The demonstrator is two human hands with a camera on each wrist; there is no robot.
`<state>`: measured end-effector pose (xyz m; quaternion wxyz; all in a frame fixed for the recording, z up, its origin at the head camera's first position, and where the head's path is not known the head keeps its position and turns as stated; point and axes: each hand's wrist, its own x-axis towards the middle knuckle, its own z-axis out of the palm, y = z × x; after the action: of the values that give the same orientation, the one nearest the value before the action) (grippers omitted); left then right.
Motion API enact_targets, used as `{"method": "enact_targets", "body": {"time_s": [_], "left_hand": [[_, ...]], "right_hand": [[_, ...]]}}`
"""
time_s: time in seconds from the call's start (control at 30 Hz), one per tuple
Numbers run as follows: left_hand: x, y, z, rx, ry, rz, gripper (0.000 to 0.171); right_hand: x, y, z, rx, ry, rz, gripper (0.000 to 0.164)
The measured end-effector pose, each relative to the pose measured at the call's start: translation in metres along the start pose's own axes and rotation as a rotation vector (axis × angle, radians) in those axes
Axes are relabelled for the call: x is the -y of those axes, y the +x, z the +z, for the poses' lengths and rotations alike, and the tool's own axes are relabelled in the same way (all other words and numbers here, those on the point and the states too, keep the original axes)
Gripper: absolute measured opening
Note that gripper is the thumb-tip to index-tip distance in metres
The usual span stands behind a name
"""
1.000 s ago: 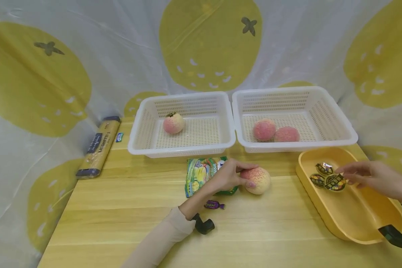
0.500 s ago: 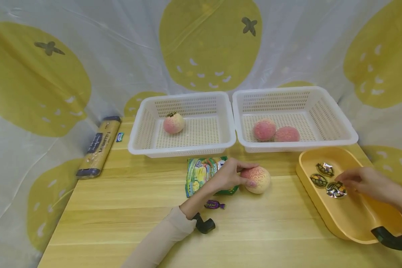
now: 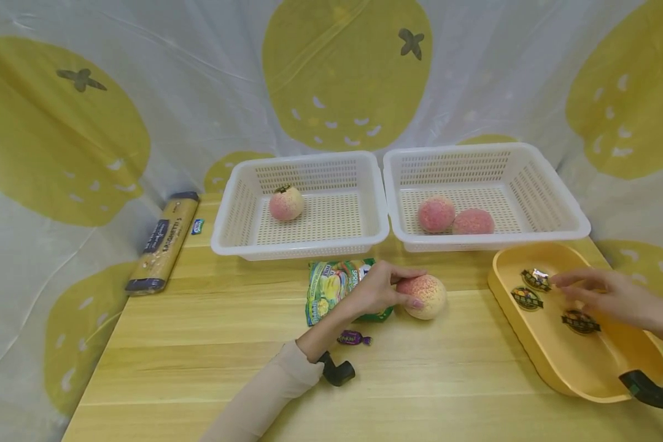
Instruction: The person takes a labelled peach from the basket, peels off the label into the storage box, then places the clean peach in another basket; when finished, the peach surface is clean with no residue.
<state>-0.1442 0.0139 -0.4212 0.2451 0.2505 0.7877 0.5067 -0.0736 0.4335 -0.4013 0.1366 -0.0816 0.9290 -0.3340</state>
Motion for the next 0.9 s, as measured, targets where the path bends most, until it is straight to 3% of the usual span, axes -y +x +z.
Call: {"method": "enact_targets", "body": {"time_s": [0.2, 0.37, 0.53, 0.67, 0.8, 0.9], "left_hand": [[0.000, 0.001, 0.000, -0.002, 0.013, 0.004, 0.057], [0.001, 0.003, 0.000, 0.006, 0.021, 0.001, 0.058], [0.000, 0.005, 0.002, 0.022, 0.021, -0.011, 0.059], [-0.002, 0.005, 0.005, 0.030, 0.024, -0.012, 0.059], [-0.003, 0.003, 0.011, 0.039, 0.088, 0.016, 0.059], [-0.005, 0.002, 0.017, 0.056, 0.179, 0.072, 0.060]], "right_hand": [[0.003, 0.004, -0.026, -0.104, 0.055, -0.018, 0.027], [0.004, 0.018, -0.048, -0.221, 0.024, 0.031, 0.039], [0.006, 0.037, -0.068, -0.128, -0.051, 0.121, 0.066], [0.001, 0.051, -0.076, -0.012, -0.073, 0.164, 0.075], [-0.014, 0.060, -0.072, 0.039, 0.034, 0.163, 0.075], [-0.032, 0.065, -0.067, 0.031, 0.117, 0.139, 0.071]]}}
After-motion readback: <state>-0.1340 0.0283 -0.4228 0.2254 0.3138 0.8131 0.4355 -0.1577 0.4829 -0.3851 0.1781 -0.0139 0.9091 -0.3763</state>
